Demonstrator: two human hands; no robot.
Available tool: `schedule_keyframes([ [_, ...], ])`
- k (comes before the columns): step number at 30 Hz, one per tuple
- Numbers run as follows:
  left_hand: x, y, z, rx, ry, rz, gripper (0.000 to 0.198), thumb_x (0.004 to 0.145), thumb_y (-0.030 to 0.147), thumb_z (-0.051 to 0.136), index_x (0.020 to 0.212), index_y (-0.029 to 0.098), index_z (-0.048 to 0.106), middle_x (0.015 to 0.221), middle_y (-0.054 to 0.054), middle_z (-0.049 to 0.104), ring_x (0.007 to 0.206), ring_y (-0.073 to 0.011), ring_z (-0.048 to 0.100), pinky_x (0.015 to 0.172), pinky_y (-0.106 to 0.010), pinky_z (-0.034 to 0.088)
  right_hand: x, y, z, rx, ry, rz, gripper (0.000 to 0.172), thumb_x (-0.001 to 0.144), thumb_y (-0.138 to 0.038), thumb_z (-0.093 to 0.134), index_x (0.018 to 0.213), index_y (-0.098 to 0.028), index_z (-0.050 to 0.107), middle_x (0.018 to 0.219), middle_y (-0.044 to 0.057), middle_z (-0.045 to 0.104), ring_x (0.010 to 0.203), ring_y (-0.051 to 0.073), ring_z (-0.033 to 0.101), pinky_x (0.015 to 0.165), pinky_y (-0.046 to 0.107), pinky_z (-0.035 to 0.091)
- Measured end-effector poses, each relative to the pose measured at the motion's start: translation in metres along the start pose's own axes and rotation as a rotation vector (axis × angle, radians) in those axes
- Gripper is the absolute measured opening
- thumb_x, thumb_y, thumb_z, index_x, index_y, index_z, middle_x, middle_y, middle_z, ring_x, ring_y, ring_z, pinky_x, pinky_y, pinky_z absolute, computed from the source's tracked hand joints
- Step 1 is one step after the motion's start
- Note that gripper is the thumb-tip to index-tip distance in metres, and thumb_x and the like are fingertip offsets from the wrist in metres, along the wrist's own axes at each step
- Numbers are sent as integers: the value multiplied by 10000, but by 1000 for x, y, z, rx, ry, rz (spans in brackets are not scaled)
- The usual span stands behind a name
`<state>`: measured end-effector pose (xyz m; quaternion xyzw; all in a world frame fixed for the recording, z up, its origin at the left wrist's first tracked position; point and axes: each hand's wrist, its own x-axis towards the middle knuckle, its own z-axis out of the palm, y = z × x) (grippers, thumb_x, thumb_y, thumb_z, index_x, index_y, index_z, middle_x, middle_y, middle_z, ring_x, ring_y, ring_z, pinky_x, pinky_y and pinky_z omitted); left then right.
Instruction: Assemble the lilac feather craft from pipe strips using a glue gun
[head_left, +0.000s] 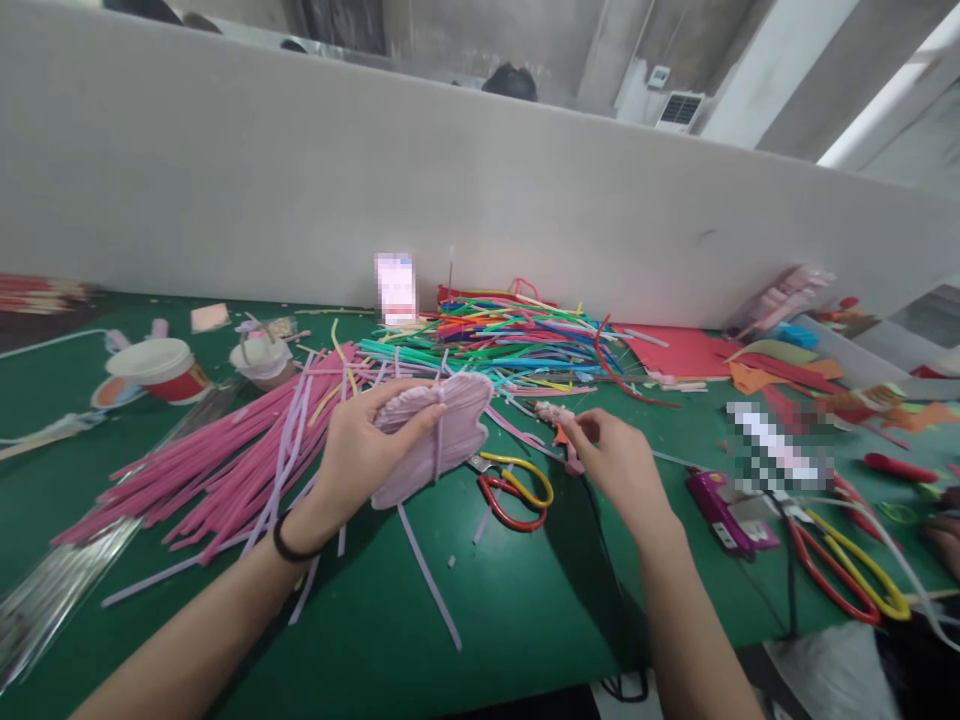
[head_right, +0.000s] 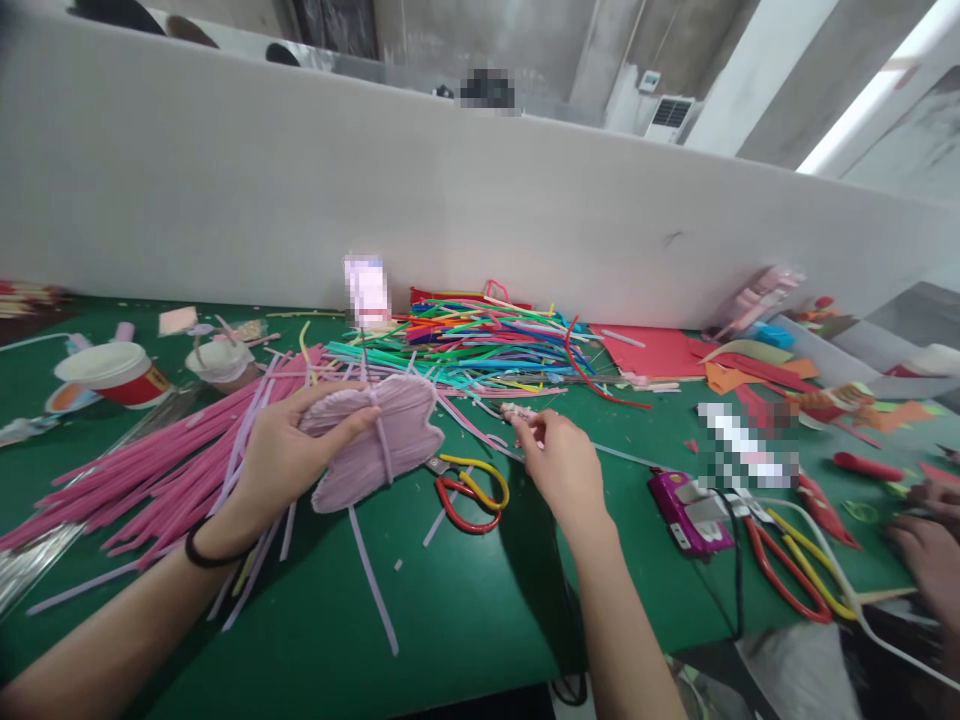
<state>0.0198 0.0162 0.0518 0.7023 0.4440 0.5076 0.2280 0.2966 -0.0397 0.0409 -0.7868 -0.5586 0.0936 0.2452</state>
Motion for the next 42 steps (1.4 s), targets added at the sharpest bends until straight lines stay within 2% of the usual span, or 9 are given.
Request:
schedule_keyframes([
  [3, -8, -3, -3, 57, 52, 11, 216, 813, 382, 721, 945, 211, 737, 949, -28, 776, 888, -231, 718, 854, -323, 551, -1, 19, 13, -313, -70, 170, 463, 969, -532, 470, 1048, -120, 665, 1017, 175, 715, 991, 323, 687, 767, 366, 497],
  [8, -19, -13, -2, 71, 113, 73, 218, 883, 311, 621, 1049, 171, 647, 996, -47, 730, 929, -200, 689, 840, -291, 534, 6, 15, 42, -540, -28, 228, 632, 934, -603, 499, 1148, -15, 586, 1135, 274, 633, 1101, 374, 649, 839, 404, 523],
  [15, -31, -24, 1, 77, 244, 47, 159, 907, 330, 606, 871, 185, 661, 742, 27, 678, 669, -139, 630, 641, -233, 494, 10, 13, 56, -495, -43, 262, 486, 966, -497, 457, 1120, -47, 560, 1059, 247, 670, 1034, 350, 693, 810, 399, 529],
  [19, -33, -30, 2, 13, 273, -18, 183, 883, 341, 655, 931, 178, 722, 804, 9, 733, 737, -157, 673, 705, -246, 523, 6, 11, 44, -428, -7, 271, 432, 973, -460, 387, 1130, -81, 523, 946, 191, 707, 909, 310, 721, 727, 353, 503],
  [25, -35, -31, 3, -109, 247, -91, 332, 888, 396, 665, 1135, 193, 755, 1096, -54, 782, 1007, -228, 718, 930, -327, 540, -6, -20, 5, -46, 309, 77, 507, 868, -603, 493, 1148, -180, 488, 832, 78, 678, 718, 266, 653, 637, 325, 430],
  [30, -35, -30, 1, -147, 220, -97, 385, 887, 403, 669, 1207, 196, 726, 1232, -80, 737, 1114, -242, 685, 981, -343, 521, 6, -56, -23, 64, 413, -175, 482, 856, -612, 541, 1105, -203, 491, 815, 46, 649, 672, 225, 607, 673, 342, 446],
  [34, -34, -31, 1, -148, 268, -98, 296, 852, 406, 692, 1024, 172, 748, 961, -52, 771, 856, -196, 699, 789, -283, 548, 21, -72, -34, 57, 407, -339, 432, 844, -525, 584, 1117, -198, 512, 907, 73, 673, 745, 226, 622, 735, 369, 464],
  [37, -33, -33, 1, -172, 295, -186, 259, 821, 426, 709, 827, 167, 712, 684, 9, 645, 594, -135, 573, 555, -235, 464, 28, -78, -37, 49, 349, -415, 396, 827, -493, 604, 1090, -200, 552, 908, 70, 690, 797, 236, 639, 796, 408, 471],
  [42, -32, -41, -2, -202, 298, -273, 269, 802, 432, 746, 755, 170, 704, 593, 31, 548, 530, -113, 470, 489, -236, 387, 32, -86, -28, 97, 412, -444, 403, 847, -490, 594, 1134, -207, 571, 1046, 105, 709, 977, 292, 657, 898, 514, 456],
])
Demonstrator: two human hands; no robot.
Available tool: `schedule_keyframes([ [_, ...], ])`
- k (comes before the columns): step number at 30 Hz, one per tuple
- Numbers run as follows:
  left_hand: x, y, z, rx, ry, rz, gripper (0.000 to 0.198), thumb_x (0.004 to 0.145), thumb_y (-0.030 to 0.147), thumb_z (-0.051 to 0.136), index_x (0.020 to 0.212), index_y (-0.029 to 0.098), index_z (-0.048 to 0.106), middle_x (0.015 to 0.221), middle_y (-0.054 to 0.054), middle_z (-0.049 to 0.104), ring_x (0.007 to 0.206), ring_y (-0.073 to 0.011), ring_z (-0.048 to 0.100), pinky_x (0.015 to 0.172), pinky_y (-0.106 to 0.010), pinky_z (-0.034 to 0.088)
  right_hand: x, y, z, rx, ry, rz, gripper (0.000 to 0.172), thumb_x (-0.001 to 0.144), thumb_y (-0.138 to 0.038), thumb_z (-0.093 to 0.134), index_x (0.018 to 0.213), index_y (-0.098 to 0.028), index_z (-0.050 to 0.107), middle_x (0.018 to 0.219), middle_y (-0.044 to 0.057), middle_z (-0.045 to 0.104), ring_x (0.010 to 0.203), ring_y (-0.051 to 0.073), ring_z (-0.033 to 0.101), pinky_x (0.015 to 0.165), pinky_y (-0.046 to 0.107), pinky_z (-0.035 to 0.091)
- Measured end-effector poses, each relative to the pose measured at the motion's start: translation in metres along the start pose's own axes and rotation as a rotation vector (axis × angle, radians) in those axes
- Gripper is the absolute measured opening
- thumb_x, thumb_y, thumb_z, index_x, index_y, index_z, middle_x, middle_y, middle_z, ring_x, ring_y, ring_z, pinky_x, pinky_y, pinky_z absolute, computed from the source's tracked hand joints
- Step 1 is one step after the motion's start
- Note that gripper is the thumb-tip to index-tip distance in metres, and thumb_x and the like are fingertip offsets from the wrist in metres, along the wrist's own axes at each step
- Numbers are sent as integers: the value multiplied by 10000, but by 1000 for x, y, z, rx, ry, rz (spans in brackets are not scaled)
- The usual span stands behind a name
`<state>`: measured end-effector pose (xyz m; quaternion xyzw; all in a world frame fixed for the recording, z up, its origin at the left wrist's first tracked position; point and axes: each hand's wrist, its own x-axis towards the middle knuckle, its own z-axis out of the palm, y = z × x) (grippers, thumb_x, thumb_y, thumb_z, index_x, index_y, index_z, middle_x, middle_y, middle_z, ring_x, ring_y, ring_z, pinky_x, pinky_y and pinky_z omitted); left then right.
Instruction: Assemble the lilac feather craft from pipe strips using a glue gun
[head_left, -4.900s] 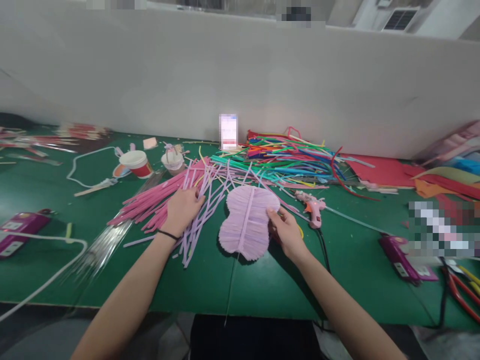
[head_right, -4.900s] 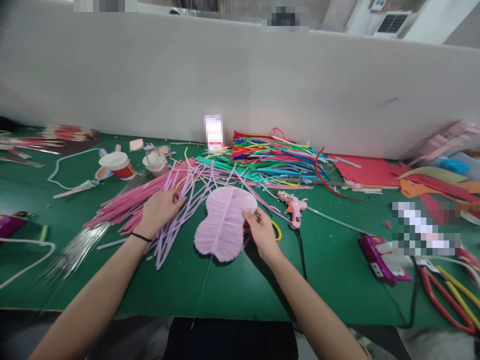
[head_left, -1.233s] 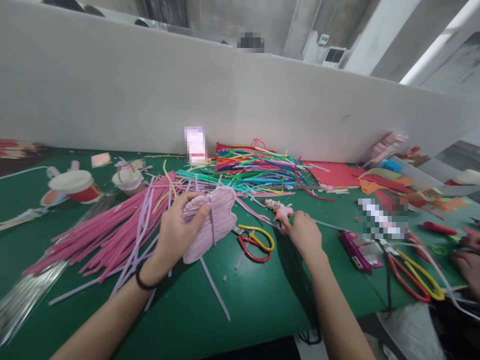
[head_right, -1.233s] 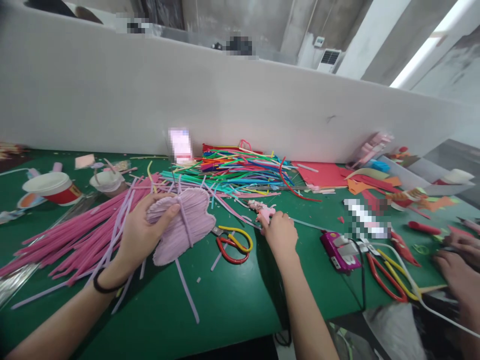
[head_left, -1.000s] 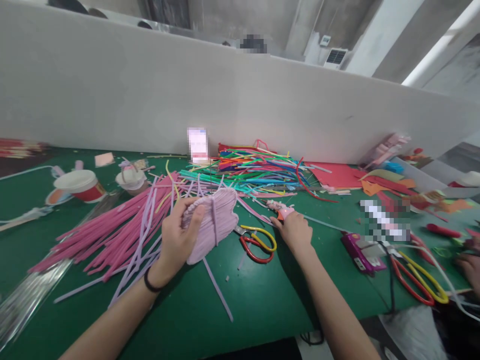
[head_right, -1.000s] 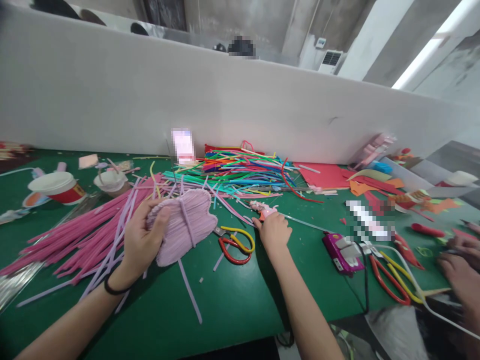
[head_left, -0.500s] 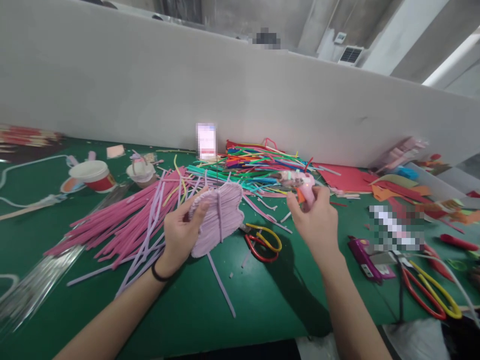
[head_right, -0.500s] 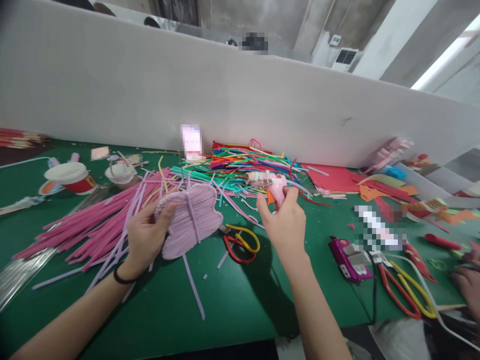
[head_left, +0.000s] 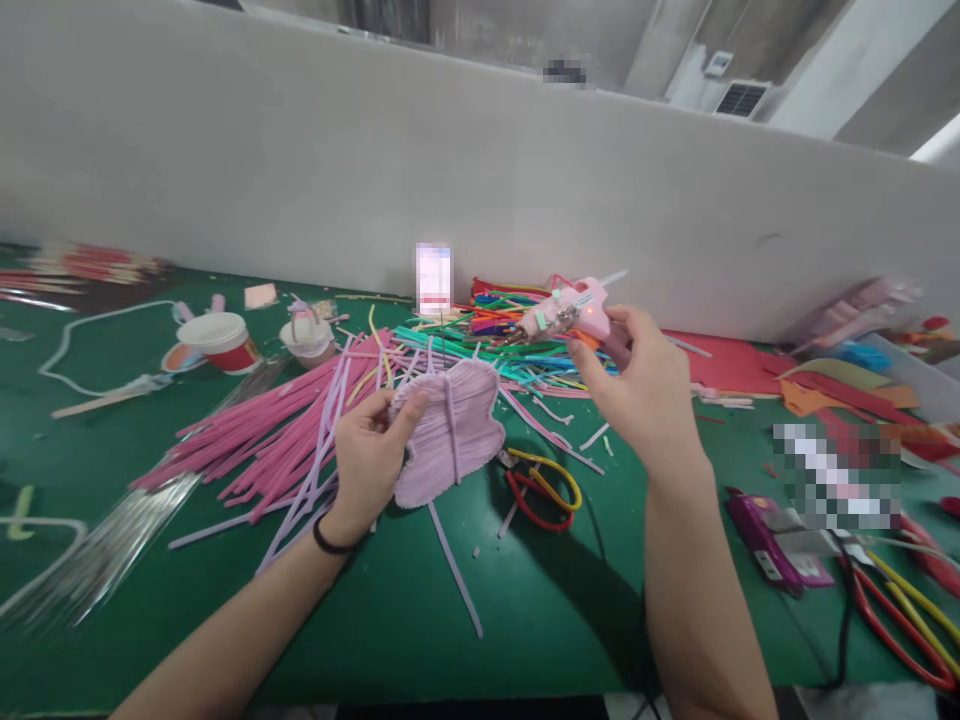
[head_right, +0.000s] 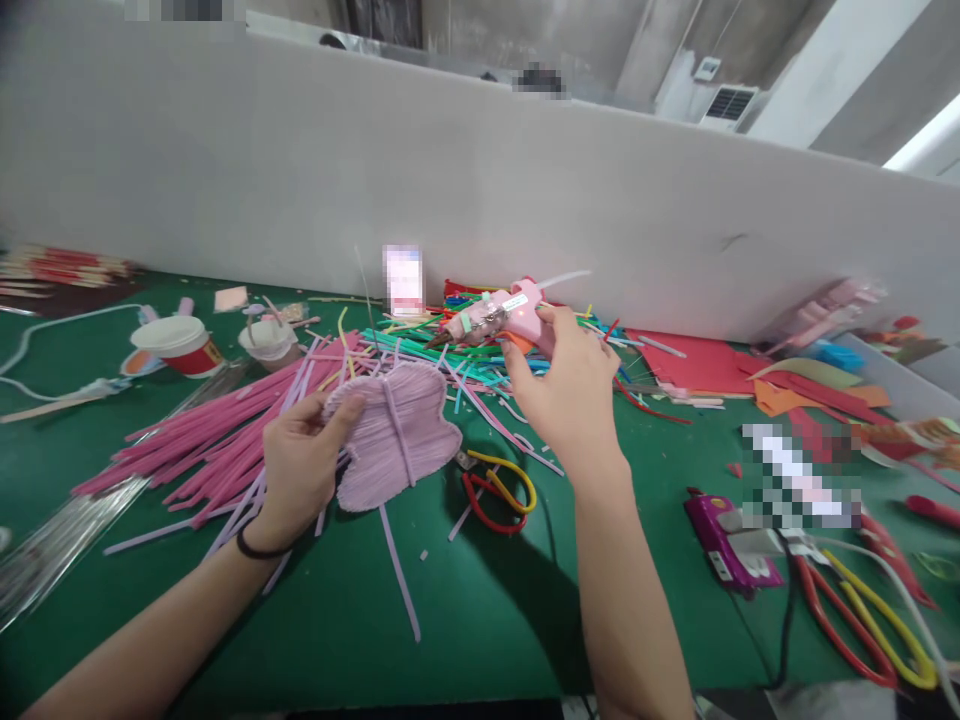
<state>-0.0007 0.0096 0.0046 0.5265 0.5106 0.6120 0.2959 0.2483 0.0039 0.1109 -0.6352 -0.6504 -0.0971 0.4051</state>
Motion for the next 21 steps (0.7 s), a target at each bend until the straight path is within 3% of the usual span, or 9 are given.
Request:
schedule_keyframes([
  [9, -5, 4, 4, 2, 27, 48, 302, 824, 456, 710, 910, 172, 767, 742, -12, 693, 642, -154, 589, 591, -260, 473, -3, -3, 15, 7, 201, -148, 395, 875, -385, 604, 1218, -199, 541, 1192, 143, 666, 1072, 305, 635, 950, 554, 440],
  [21, -8, 8, 3, 54, 69, 81, 289, 827, 461, 708, 809, 181, 771, 608, 23, 576, 538, -115, 449, 503, -242, 389, -7, -3, 19, -38, 97, -243, 382, 905, -353, 550, 1244, -178, 554, 1243, 154, 656, 1130, 312, 622, 947, 506, 460],
])
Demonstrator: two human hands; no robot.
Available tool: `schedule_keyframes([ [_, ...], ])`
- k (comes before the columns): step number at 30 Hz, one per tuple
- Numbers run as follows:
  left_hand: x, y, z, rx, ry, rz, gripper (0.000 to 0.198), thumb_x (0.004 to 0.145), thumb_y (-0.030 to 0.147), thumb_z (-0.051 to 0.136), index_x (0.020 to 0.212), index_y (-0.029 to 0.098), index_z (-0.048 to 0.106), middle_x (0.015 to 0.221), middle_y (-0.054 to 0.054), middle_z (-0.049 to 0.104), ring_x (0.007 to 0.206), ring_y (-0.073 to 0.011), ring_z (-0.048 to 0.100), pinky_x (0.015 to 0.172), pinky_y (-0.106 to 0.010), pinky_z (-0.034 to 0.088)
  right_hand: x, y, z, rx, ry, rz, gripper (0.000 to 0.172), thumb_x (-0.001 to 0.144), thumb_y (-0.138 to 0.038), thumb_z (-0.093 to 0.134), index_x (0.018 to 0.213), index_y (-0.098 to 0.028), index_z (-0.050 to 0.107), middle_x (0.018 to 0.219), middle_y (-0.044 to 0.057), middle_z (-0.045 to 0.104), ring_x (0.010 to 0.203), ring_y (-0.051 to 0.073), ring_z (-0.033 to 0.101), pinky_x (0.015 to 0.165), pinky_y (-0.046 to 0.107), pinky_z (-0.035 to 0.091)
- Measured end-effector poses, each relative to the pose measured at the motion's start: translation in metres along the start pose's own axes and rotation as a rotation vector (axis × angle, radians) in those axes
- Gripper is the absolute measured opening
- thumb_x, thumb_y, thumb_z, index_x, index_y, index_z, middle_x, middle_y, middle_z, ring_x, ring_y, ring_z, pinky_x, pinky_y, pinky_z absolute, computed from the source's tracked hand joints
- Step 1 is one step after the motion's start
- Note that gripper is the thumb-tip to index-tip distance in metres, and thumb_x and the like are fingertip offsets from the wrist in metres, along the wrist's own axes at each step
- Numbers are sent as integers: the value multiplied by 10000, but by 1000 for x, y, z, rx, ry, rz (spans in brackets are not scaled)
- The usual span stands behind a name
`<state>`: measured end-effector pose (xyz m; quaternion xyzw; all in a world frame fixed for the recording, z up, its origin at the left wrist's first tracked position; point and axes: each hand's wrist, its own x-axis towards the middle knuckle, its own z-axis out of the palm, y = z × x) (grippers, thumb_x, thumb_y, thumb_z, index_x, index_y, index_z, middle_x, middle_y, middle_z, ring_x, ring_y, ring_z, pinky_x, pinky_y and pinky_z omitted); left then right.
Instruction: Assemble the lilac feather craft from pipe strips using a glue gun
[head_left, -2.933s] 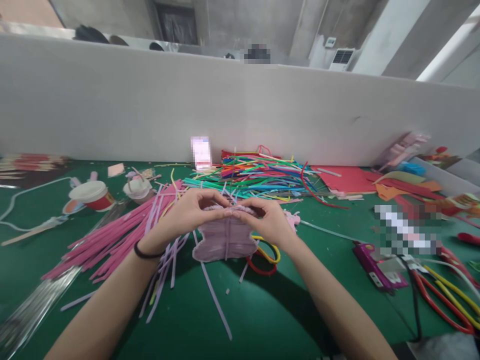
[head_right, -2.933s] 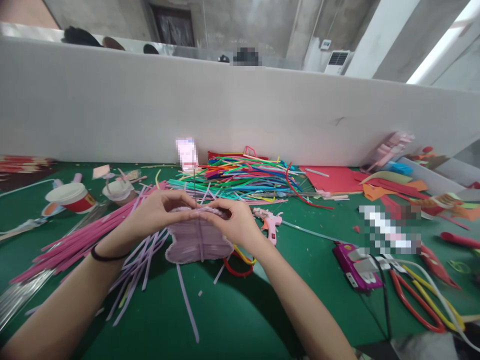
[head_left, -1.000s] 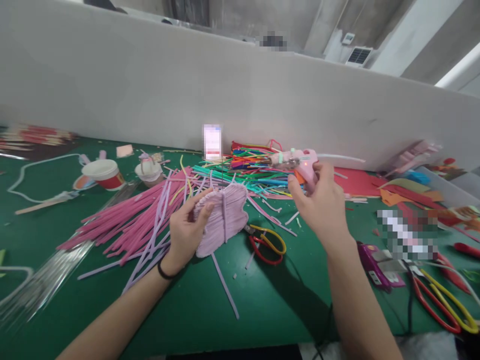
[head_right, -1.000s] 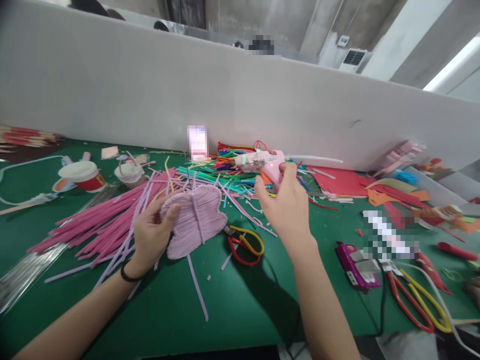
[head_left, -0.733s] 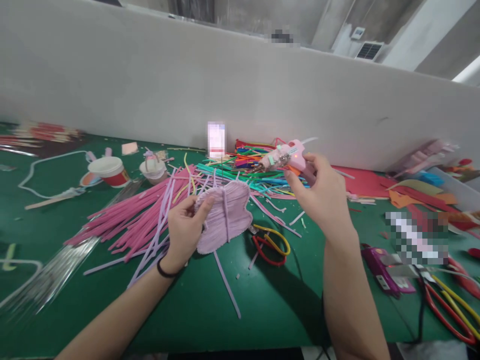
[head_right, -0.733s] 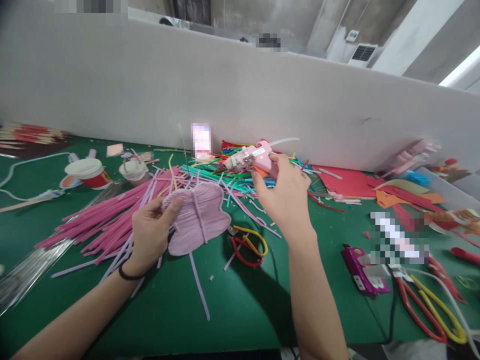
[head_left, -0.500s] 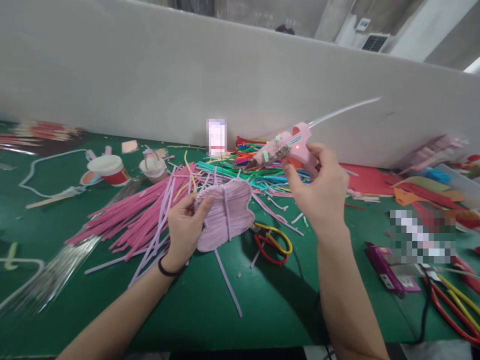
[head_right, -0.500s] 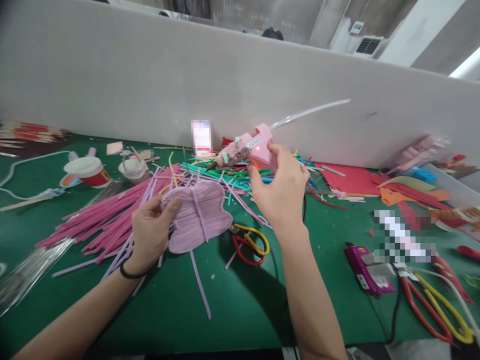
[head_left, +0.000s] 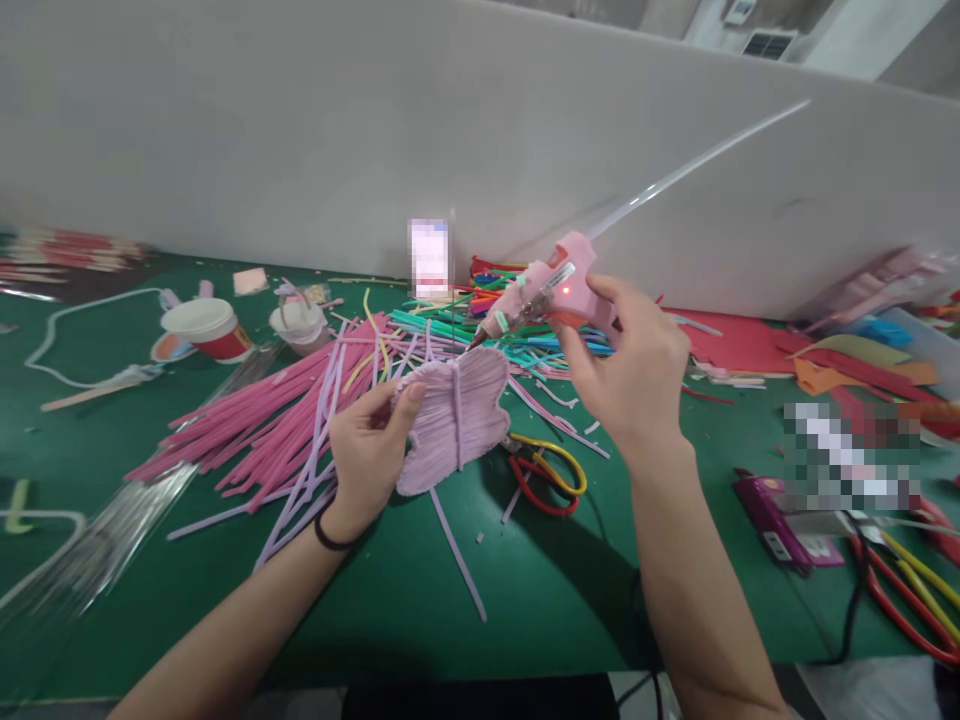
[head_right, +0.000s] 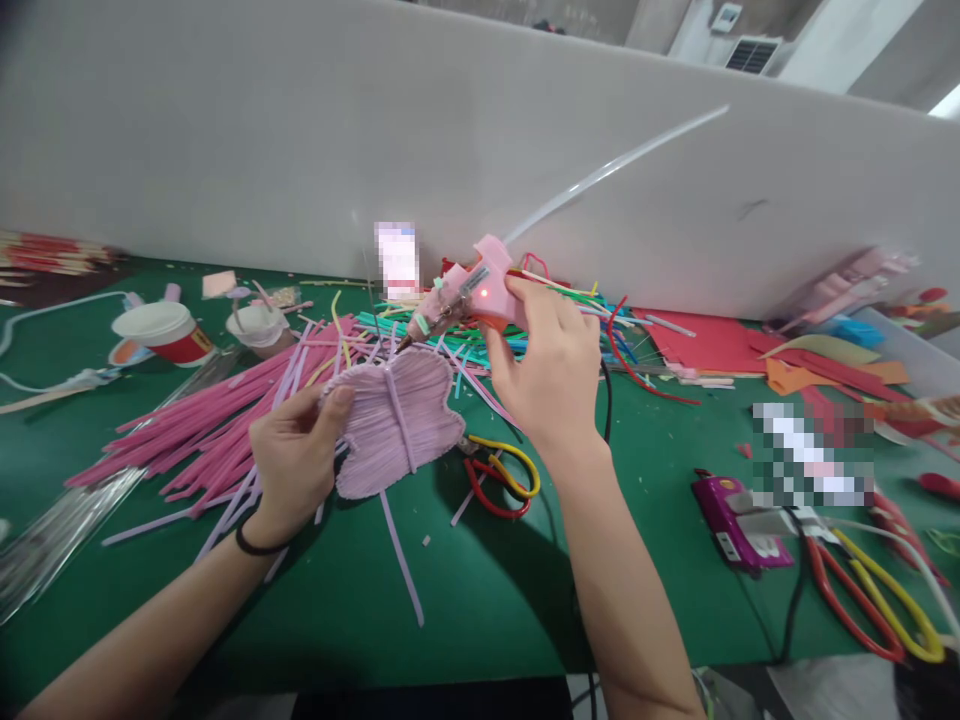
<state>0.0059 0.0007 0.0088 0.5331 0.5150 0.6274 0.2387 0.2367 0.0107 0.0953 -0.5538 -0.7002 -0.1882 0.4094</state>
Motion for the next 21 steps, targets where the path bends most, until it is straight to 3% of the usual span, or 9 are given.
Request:
schedule_keyframes([
  [5, 0, 2, 0, -21, -10, -5, 270, 825, 443, 718, 873, 189, 793, 686, 7, 653, 602, -135, 536, 562, -250, 449, 0, -3, 4, -35, -12, -7, 350, 890, -280, 553, 1224, -175, 568, 1188, 135, 686, 1097, 303, 634, 926, 478, 447],
  [15, 1, 3, 0, 25, -11, -23, 307, 826, 477, 702, 809, 177, 768, 637, 19, 597, 561, -120, 487, 512, -235, 410, -1, -7, 6, -62, 4, -14, 328, 894, -287, 541, 1203, -190, 594, 1158, 119, 702, 1052, 295, 637, 911, 457, 435],
  [21, 1, 2, -1, 2, -22, -21, 244, 838, 412, 704, 879, 187, 790, 698, 5, 672, 598, -133, 554, 542, -238, 444, -1, -5, 5, -56, -5, -9, 331, 909, -274, 544, 1227, -187, 566, 1184, 125, 687, 1076, 298, 629, 918, 473, 427],
])
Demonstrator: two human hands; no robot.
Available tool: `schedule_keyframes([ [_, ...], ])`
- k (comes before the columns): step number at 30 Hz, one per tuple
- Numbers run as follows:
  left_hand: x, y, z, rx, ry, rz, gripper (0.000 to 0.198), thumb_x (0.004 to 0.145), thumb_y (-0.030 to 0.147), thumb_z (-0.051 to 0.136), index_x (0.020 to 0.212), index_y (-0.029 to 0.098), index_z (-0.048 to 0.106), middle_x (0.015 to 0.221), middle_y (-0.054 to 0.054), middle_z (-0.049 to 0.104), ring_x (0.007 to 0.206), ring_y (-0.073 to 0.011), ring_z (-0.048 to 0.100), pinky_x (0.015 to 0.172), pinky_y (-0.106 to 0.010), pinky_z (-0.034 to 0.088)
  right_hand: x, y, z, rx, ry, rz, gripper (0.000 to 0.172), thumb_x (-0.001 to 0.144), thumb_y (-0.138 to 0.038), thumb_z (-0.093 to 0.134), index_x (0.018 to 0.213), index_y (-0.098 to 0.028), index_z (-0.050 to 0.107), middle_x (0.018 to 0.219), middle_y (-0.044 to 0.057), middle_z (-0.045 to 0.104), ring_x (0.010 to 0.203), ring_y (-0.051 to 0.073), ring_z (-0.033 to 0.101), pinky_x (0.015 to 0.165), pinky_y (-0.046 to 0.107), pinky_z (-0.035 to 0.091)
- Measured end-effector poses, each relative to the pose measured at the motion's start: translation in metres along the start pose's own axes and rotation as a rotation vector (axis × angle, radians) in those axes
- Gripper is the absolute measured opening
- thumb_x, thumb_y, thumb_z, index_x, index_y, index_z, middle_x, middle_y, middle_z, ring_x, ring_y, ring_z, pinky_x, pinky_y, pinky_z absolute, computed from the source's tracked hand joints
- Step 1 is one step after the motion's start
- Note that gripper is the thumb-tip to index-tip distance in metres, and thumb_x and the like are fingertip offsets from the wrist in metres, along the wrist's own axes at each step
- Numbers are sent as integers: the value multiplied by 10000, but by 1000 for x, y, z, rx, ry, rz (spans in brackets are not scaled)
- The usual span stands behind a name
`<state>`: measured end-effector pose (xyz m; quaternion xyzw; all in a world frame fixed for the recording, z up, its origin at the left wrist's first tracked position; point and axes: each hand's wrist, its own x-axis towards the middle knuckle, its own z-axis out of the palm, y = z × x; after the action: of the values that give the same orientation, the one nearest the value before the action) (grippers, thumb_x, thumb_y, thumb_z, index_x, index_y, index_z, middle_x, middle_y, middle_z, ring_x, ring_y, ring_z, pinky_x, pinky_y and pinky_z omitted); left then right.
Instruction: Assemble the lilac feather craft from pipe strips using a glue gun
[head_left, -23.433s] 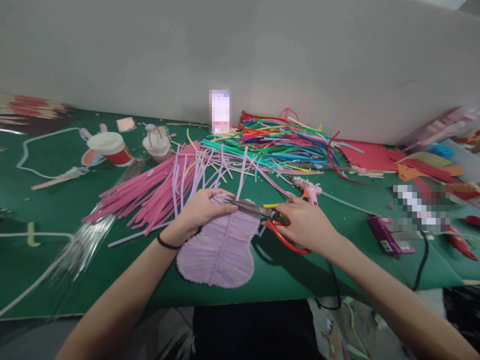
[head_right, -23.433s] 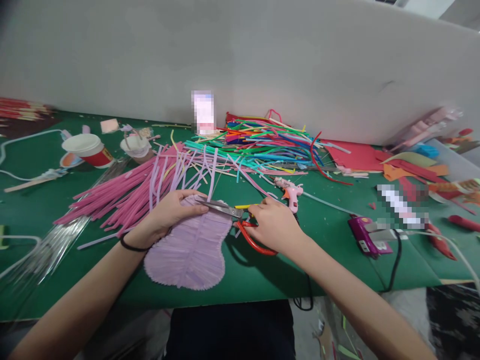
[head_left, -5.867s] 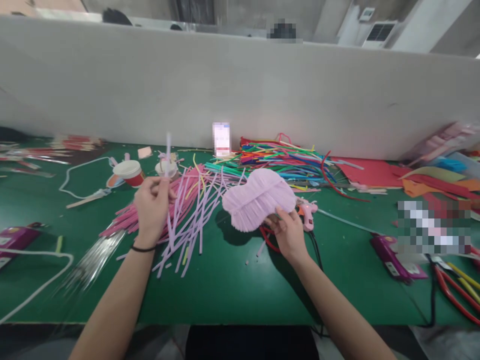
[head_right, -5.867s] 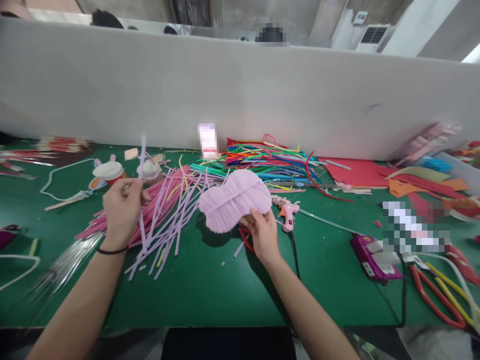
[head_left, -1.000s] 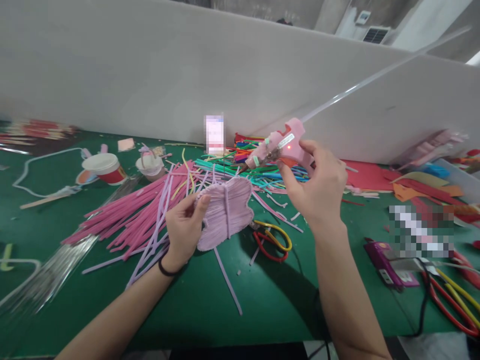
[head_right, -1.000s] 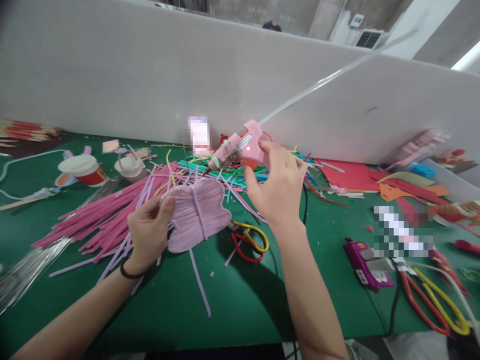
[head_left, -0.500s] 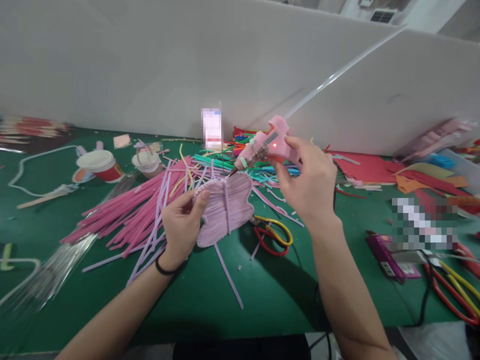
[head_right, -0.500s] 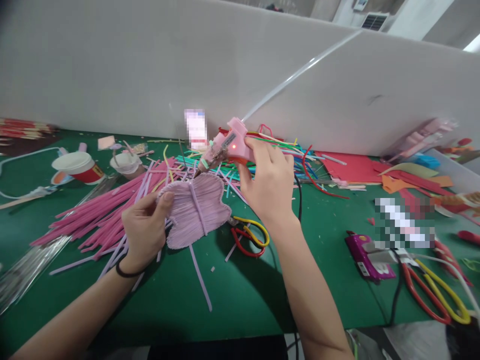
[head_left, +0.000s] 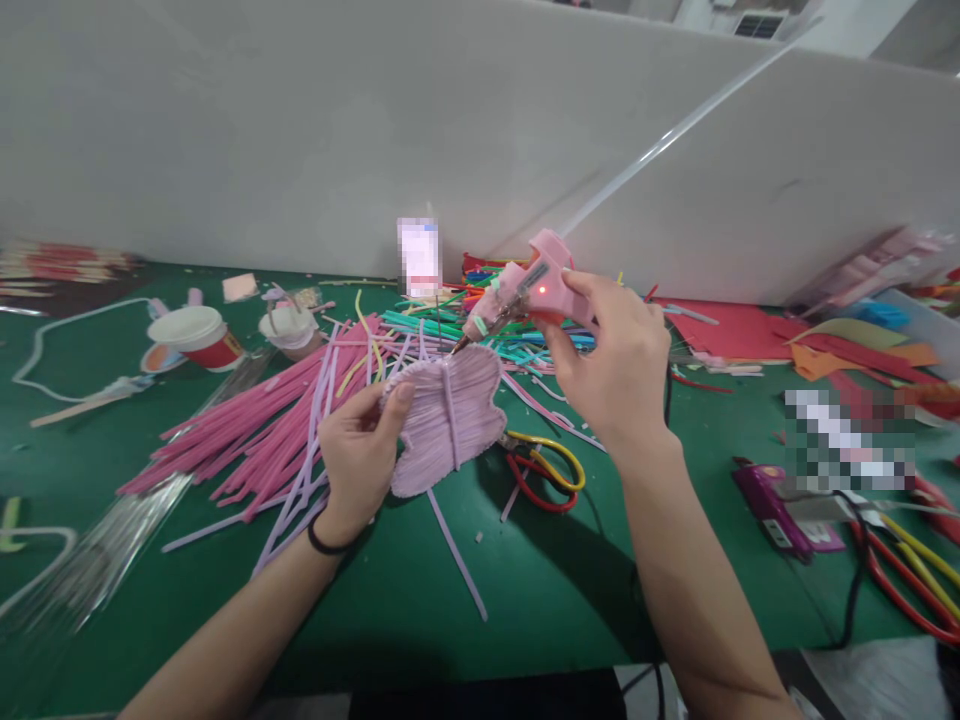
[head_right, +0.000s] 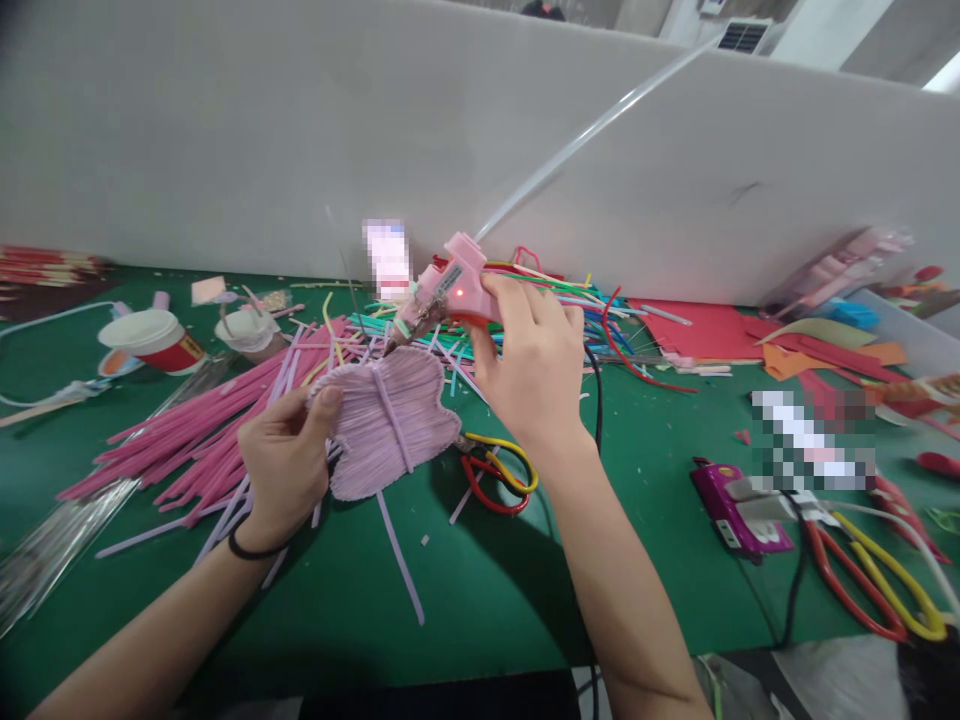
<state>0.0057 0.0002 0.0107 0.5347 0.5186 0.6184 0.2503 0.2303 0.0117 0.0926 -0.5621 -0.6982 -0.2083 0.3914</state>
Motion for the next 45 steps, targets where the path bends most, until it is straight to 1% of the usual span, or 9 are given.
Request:
schedule_keyframes([
  [5, 1, -2, 0, -6, 3, 12, 243, 833, 418, 715, 884, 194, 795, 696, 8, 676, 589, -128, 545, 548, -240, 450, 1, 2, -1, -24, 31, 9, 312, 910, -276, 551, 1213, -201, 564, 1184, 114, 693, 1085, 295, 631, 906, 465, 438],
  [12, 1, -6, -1, 13, 8, 0, 301, 830, 461, 706, 889, 177, 788, 679, 1, 653, 582, -136, 529, 537, -252, 437, 2, 5, -5, 17, -11, 42, 320, 930, -297, 542, 1229, -185, 567, 1210, 144, 672, 1095, 311, 627, 923, 498, 447],
  [18, 1, -4, -1, 12, 19, 18, 296, 830, 459, 712, 842, 172, 781, 581, 33, 491, 529, -101, 397, 468, -230, 325, 2, 10, -4, 6, 30, 38, 322, 917, -274, 552, 1228, -196, 577, 1213, 133, 676, 1096, 313, 632, 918, 497, 460],
  [20, 2, -3, -1, 12, 32, 20, 296, 824, 458, 718, 834, 169, 783, 572, 37, 470, 527, -97, 376, 465, -227, 311, 2, 11, -4, -1, 40, 41, 325, 912, -264, 563, 1229, -195, 577, 1212, 134, 677, 1089, 314, 636, 918, 500, 460],
  [27, 3, -2, 0, 14, 52, 36, 288, 829, 457, 717, 880, 184, 797, 602, 28, 509, 557, -106, 403, 495, -226, 345, 2, 16, -4, -21, 39, 53, 314, 919, -282, 577, 1222, -203, 572, 1199, 136, 685, 1072, 313, 640, 903, 503, 469],
  [34, 6, -11, 0, -43, 41, 55, 267, 841, 450, 716, 834, 191, 778, 614, 29, 517, 570, -106, 422, 517, -228, 361, 3, 19, -3, -32, 34, 63, 314, 910, -269, 591, 1214, -192, 581, 1189, 132, 695, 1057, 310, 651, 892, 500, 470],
  [38, 7, -12, 0, -46, 51, 60, 274, 838, 448, 716, 781, 184, 761, 598, 33, 490, 563, -107, 407, 505, -234, 339, 3, 20, -2, -21, 32, 70, 324, 902, -244, 601, 1218, -175, 588, 1196, 143, 693, 1072, 316, 650, 903, 501, 465],
  [41, 7, -11, 1, -32, 64, 72, 270, 839, 440, 714, 784, 178, 753, 608, 34, 497, 561, -104, 399, 505, -237, 325, 3, 21, -2, -17, 19, 78, 332, 895, -224, 603, 1222, -168, 585, 1202, 150, 689, 1084, 324, 647, 908, 511, 461],
  [45, 8, -12, 1, -65, 64, 81, 268, 845, 428, 712, 751, 176, 711, 617, 44, 478, 563, -100, 389, 514, -242, 316, 4, 22, -3, -23, 10, 79, 311, 894, -219, 593, 1205, -210, 584, 1187, 127, 703, 1065, 315, 655, 893, 507, 467],
])
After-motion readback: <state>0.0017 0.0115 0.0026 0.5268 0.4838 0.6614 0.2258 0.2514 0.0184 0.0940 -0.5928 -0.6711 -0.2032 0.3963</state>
